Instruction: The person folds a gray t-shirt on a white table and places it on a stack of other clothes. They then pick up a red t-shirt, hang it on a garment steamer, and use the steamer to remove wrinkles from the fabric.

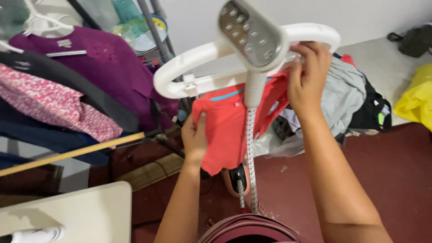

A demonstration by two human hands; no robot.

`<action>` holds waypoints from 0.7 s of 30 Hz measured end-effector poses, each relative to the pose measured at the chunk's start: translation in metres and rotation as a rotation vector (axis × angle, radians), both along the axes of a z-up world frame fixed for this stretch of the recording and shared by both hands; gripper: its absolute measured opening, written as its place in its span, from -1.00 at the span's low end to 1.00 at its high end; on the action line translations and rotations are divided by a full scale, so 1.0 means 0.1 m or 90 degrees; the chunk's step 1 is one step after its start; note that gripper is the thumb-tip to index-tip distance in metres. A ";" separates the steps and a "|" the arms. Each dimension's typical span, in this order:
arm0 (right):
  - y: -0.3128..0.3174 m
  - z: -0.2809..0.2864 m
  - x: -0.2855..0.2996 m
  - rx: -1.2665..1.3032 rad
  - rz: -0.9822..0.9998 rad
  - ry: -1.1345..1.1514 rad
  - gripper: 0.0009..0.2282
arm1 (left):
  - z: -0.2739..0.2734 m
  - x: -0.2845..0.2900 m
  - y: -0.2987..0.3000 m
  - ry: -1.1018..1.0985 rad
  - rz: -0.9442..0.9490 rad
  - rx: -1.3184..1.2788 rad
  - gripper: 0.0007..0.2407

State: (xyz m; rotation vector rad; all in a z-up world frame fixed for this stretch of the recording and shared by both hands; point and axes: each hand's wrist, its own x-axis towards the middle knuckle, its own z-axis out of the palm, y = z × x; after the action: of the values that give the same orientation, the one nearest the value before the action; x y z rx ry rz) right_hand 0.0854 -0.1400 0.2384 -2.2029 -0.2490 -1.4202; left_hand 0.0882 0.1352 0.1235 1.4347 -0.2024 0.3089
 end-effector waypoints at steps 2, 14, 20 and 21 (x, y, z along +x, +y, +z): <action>-0.13 0.00 0.06 0.009 0.035 0.045 -0.81 | 0.00 -0.01 0.01 0.008 -0.016 -0.033 -0.77; -0.54 0.09 0.05 0.116 0.216 0.210 -0.80 | 0.13 -0.12 -0.04 0.034 -0.049 -0.131 -0.76; -0.39 -0.02 0.08 0.225 0.148 0.124 -0.86 | 0.09 -0.11 0.01 0.034 -0.052 -0.239 -0.79; -0.35 -0.01 0.08 0.225 0.133 0.112 -0.86 | 0.12 -0.11 0.03 0.031 -0.052 -0.282 -0.80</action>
State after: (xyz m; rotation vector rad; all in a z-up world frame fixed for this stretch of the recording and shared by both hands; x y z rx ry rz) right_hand 0.0930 -0.1754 0.2372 -1.9328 -0.1468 -1.0596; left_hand 0.0767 0.1381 0.1355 0.9923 -0.1418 0.2331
